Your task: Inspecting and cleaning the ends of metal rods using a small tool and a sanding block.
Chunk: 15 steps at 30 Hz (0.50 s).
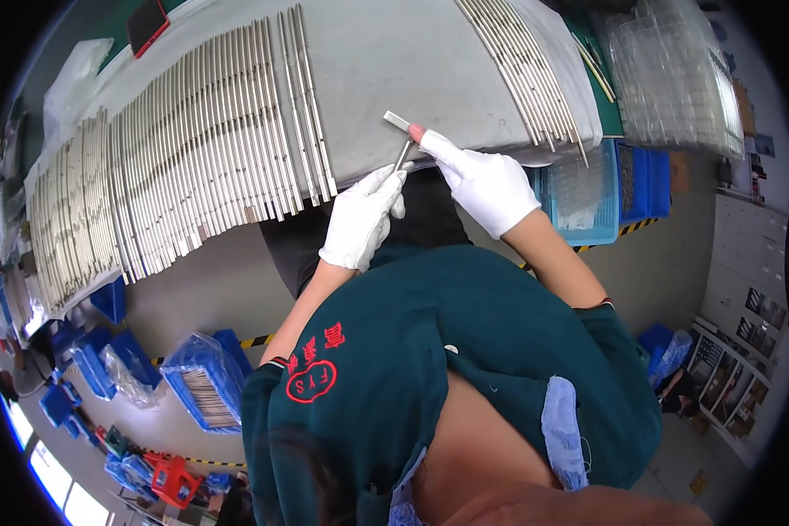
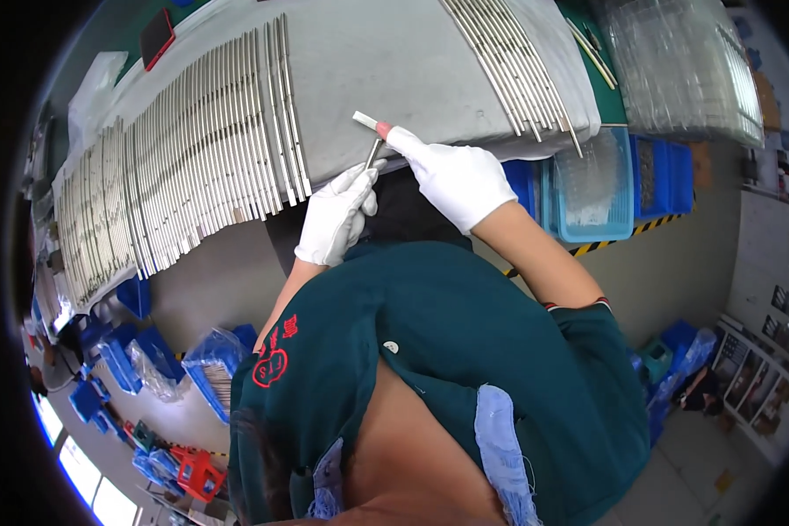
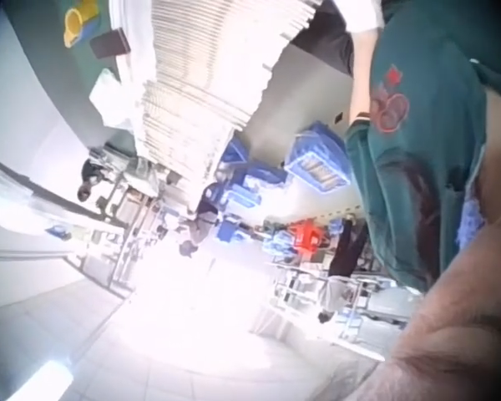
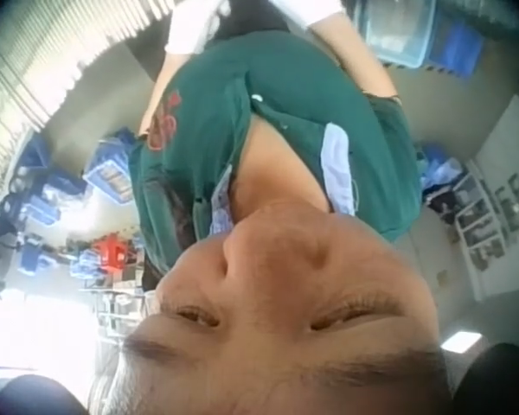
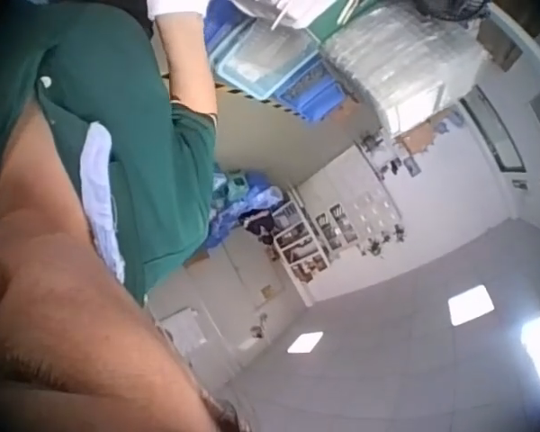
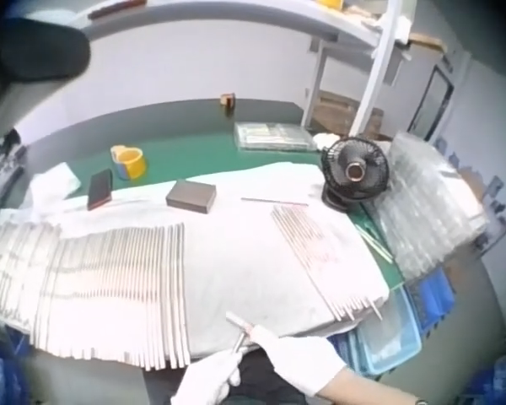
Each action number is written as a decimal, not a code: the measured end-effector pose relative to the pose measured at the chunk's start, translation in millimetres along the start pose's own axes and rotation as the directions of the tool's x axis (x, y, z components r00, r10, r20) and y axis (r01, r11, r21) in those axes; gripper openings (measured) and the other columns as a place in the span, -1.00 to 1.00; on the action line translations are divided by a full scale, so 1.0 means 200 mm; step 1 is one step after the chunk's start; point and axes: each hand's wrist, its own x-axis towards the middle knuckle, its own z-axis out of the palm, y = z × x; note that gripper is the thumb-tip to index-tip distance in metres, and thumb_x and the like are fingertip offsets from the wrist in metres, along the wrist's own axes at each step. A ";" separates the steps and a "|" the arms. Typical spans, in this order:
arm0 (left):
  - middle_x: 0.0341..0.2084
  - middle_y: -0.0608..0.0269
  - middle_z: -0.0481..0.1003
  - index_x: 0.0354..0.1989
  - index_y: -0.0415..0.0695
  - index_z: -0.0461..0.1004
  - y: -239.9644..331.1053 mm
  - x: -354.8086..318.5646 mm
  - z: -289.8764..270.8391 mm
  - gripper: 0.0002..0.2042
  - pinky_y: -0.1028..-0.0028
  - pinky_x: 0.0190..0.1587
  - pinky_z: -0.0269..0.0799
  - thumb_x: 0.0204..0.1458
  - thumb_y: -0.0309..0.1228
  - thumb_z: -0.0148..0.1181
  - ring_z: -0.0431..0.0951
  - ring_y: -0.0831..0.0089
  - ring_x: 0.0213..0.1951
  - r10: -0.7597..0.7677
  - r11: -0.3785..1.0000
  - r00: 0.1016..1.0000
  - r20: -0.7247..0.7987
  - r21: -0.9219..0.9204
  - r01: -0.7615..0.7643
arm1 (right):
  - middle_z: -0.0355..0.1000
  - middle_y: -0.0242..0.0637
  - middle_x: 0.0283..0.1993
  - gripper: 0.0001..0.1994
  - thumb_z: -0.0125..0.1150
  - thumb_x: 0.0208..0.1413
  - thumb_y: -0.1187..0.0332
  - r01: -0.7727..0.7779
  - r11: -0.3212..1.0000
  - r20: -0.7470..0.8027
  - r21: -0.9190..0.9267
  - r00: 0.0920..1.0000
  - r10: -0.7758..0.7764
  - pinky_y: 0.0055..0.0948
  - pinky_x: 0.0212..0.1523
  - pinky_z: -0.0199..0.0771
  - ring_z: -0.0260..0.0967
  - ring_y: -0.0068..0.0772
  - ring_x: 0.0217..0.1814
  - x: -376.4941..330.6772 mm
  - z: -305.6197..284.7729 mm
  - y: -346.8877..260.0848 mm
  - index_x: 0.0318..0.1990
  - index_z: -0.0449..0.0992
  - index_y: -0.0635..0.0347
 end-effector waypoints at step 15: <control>-0.73 0.49 0.29 -0.01 -0.15 0.46 -0.03 0.02 0.01 -0.72 0.68 -0.78 -0.19 0.15 -0.33 0.06 -0.03 0.78 -0.84 -0.011 0.999 0.999 -0.043 -0.036 0.010 | 0.40 -0.23 -0.60 -0.56 -0.02 0.13 0.38 -0.018 0.998 0.021 0.068 1.000 0.017 -0.34 -0.66 0.39 0.38 -0.22 -0.66 -0.08 -0.04 0.01 0.18 0.26 -0.27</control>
